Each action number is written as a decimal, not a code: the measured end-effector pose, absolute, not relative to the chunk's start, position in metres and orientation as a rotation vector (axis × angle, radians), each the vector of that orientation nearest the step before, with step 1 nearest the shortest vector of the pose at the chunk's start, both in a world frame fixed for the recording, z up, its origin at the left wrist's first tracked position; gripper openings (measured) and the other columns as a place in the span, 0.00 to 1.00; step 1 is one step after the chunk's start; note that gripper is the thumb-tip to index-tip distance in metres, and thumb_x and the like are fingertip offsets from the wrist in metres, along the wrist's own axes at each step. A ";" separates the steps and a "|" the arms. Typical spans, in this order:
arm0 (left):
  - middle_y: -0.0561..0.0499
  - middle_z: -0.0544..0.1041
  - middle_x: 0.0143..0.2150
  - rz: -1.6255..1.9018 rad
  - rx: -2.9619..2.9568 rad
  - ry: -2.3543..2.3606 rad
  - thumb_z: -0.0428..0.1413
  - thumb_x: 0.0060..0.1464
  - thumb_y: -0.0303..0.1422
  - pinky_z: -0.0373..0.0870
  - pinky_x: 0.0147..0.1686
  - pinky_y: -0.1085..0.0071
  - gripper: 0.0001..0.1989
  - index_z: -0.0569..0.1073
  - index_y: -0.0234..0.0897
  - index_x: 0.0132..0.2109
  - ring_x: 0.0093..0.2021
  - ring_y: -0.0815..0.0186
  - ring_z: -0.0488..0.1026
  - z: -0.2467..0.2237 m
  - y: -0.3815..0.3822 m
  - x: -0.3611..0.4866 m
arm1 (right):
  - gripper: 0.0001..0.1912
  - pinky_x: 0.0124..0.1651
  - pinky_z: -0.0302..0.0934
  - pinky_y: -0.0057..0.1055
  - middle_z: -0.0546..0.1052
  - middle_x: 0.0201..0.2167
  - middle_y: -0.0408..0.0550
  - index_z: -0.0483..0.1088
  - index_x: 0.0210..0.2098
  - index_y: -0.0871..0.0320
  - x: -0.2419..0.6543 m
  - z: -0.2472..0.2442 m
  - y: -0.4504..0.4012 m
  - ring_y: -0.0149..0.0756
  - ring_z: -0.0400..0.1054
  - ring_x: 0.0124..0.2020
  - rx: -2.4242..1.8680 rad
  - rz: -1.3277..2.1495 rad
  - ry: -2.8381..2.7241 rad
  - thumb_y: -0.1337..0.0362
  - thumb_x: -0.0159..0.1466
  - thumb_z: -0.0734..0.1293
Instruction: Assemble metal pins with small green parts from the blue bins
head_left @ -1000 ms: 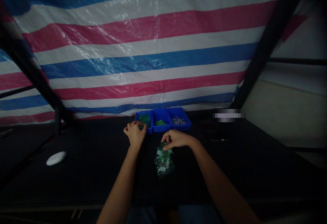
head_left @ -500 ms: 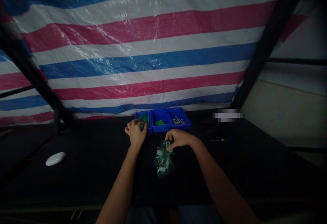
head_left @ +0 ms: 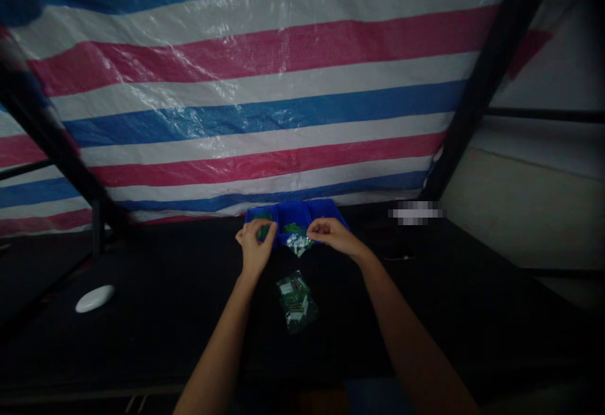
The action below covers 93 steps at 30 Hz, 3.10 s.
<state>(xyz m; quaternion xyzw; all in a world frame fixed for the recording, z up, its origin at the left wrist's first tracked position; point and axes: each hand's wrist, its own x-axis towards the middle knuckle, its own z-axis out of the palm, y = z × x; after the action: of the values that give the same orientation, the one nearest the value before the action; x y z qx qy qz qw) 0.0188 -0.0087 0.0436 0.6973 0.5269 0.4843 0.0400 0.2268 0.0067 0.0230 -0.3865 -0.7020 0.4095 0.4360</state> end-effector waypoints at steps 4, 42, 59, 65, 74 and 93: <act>0.50 0.75 0.32 1.427 2.078 1.372 0.50 0.50 0.39 0.57 0.43 0.66 0.12 0.74 0.37 0.33 0.36 0.64 0.69 0.039 -0.005 0.021 | 0.12 0.22 0.51 0.23 0.66 0.20 0.39 0.66 0.27 0.58 0.227 0.027 0.007 0.24 0.57 0.20 -0.929 1.023 -1.406 0.56 0.51 0.66; 0.51 0.73 0.25 1.349 1.655 0.985 0.57 0.43 0.37 0.62 0.28 0.74 0.12 0.74 0.32 0.33 0.26 0.69 0.67 0.022 0.009 0.024 | 0.14 0.18 0.48 0.23 0.63 0.11 0.36 0.62 0.28 0.57 0.201 0.013 0.012 0.25 0.55 0.13 -0.925 0.937 -1.452 0.52 0.52 0.63; 0.49 0.75 0.28 1.383 1.526 0.938 0.57 0.43 0.36 0.64 0.32 0.72 0.13 0.74 0.33 0.35 0.29 0.67 0.70 0.032 0.006 0.022 | 0.18 0.19 0.54 0.22 0.76 0.29 0.50 0.70 0.30 0.60 0.203 0.020 0.009 0.26 0.62 0.21 -0.921 1.090 -1.199 0.51 0.52 0.63; 0.47 0.76 0.34 1.421 1.521 0.962 0.57 0.44 0.37 0.64 0.33 0.71 0.11 0.75 0.33 0.33 0.33 0.66 0.69 0.035 0.004 0.022 | 0.14 0.21 0.56 0.23 0.73 0.26 0.46 0.71 0.29 0.59 0.203 0.023 0.007 0.29 0.64 0.25 -0.903 1.047 -1.180 0.55 0.47 0.68; 0.51 0.71 0.26 1.452 1.558 0.926 0.61 0.37 0.33 0.63 0.30 0.74 0.09 0.71 0.33 0.27 0.28 0.70 0.67 0.033 0.007 0.021 | 0.14 0.25 0.56 0.25 0.72 0.24 0.43 0.64 0.25 0.57 0.199 0.023 0.005 0.31 0.65 0.25 -0.864 1.007 -1.252 0.60 0.43 0.71; 0.51 0.72 0.29 1.492 1.595 0.980 0.60 0.39 0.34 0.62 0.28 0.76 0.11 0.74 0.34 0.33 0.26 0.72 0.64 0.030 0.011 0.020 | 0.10 0.23 0.57 0.25 0.72 0.28 0.45 0.72 0.27 0.57 0.199 0.015 0.012 0.31 0.63 0.27 -0.906 0.842 -1.376 0.59 0.46 0.69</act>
<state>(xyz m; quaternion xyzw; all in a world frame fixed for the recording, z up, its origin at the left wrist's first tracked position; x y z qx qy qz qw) 0.0198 0.0113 0.0297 0.6203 0.3809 0.5803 0.3651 0.1994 0.0118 0.0148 -0.3910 -0.5940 0.3635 0.6018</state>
